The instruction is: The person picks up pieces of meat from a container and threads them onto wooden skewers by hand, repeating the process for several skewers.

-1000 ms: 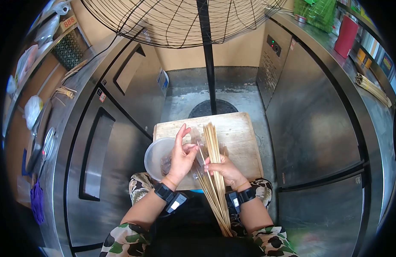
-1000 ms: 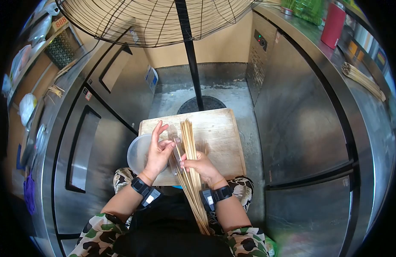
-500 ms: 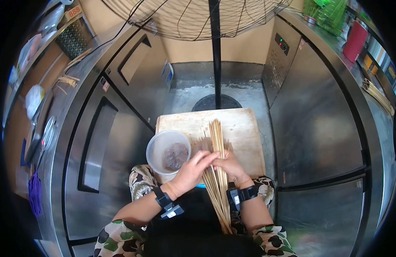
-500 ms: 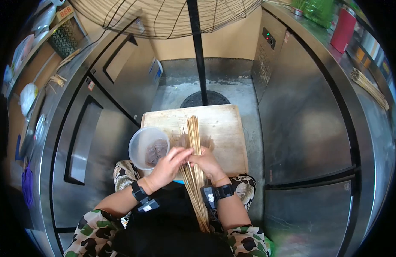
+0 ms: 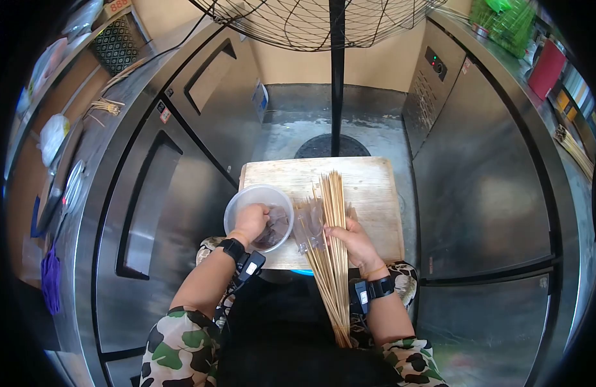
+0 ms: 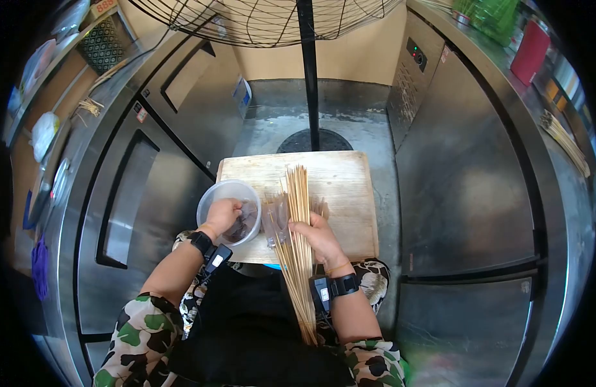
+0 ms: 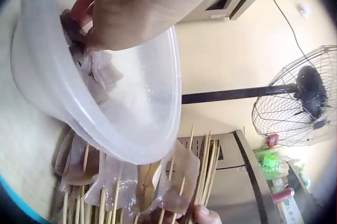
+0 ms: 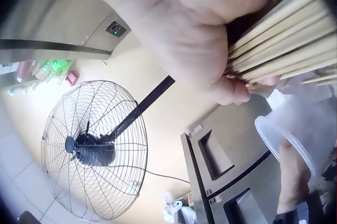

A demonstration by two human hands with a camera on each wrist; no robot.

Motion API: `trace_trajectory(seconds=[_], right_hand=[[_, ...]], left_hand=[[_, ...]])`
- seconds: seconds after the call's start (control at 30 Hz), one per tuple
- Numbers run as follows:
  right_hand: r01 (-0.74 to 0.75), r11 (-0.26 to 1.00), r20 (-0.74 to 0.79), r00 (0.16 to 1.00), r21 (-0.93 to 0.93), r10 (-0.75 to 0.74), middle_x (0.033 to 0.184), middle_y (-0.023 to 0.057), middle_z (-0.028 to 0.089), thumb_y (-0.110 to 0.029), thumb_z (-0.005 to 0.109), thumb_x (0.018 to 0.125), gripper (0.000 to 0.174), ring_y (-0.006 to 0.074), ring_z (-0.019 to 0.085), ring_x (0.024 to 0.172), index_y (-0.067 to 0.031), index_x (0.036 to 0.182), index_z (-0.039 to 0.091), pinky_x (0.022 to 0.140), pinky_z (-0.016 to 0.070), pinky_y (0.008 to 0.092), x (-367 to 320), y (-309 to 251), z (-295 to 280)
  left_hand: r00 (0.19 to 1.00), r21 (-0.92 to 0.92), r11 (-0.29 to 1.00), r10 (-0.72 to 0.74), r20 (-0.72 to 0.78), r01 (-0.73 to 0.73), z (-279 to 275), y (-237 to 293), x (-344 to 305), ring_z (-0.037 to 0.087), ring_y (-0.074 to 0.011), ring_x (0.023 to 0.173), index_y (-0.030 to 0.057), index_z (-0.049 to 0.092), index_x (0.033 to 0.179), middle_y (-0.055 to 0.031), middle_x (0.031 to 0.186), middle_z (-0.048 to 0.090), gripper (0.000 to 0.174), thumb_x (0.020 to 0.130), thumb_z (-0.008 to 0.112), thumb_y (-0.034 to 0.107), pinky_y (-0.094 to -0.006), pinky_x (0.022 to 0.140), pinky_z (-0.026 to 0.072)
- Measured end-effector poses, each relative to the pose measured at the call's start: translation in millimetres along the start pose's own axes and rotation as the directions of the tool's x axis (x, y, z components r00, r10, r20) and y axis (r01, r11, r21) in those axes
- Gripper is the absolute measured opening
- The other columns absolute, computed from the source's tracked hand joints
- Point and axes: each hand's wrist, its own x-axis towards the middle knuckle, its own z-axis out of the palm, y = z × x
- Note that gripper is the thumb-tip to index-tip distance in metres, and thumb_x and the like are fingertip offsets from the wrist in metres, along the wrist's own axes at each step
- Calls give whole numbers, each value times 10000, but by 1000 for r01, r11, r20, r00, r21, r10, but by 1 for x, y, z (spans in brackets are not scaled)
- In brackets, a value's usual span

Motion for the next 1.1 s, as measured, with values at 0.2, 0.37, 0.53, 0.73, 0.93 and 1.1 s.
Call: trace_trajectory(seconds=[0.2,0.37,0.53,0.73,0.93,1.1], right_hand=[[3,1000,6,1000,15,-3,824,8,607,-39,612,823,140,76,570,713,-32,961,589,646,485,222,2,2,-3],[26,1000,9,1000,5,-26,784,4,614,-35,658,780,141,80,569,683,-43,912,609,617,477,225,-2,-4,3],[-10,999,9,1000,-38,11,747,5,607,-40,682,762,147,85,564,647,-53,890,611,587,472,225,1,-4,2],[-31,1000,25,999,-3,31,741,22,613,-45,688,762,141,93,563,619,-38,880,610,568,471,226,0,-4,3],[-26,999,114,993,24,23,756,63,637,-30,675,776,126,100,577,622,-32,886,614,577,468,206,-2,-7,5],[-24,999,167,986,37,18,757,51,635,-51,691,774,137,108,594,665,-25,884,614,602,475,220,-2,-8,4]], left_hand=[[983,-294,943,-119,142,157,-8,4,-2,631,-229,785,83,632,924,-80,868,660,155,841,588,206,-348,711,497],[936,-904,245,-124,329,350,-39,11,-20,586,-95,716,112,557,909,2,775,604,124,937,489,212,-256,665,491],[989,-988,103,-101,106,116,-62,28,-33,597,-101,757,125,531,937,-2,793,614,119,957,459,217,-249,694,482],[979,-984,43,-120,166,172,-83,41,-34,611,-127,845,132,518,946,-27,870,636,111,964,444,214,-249,749,472],[972,-946,-226,52,228,234,-82,66,-1,607,-183,977,36,550,1100,-87,1062,627,200,903,523,52,-311,882,491],[980,-966,-164,38,194,197,-69,86,32,609,-182,979,49,553,1108,-94,1091,624,203,911,517,81,-305,867,492]])
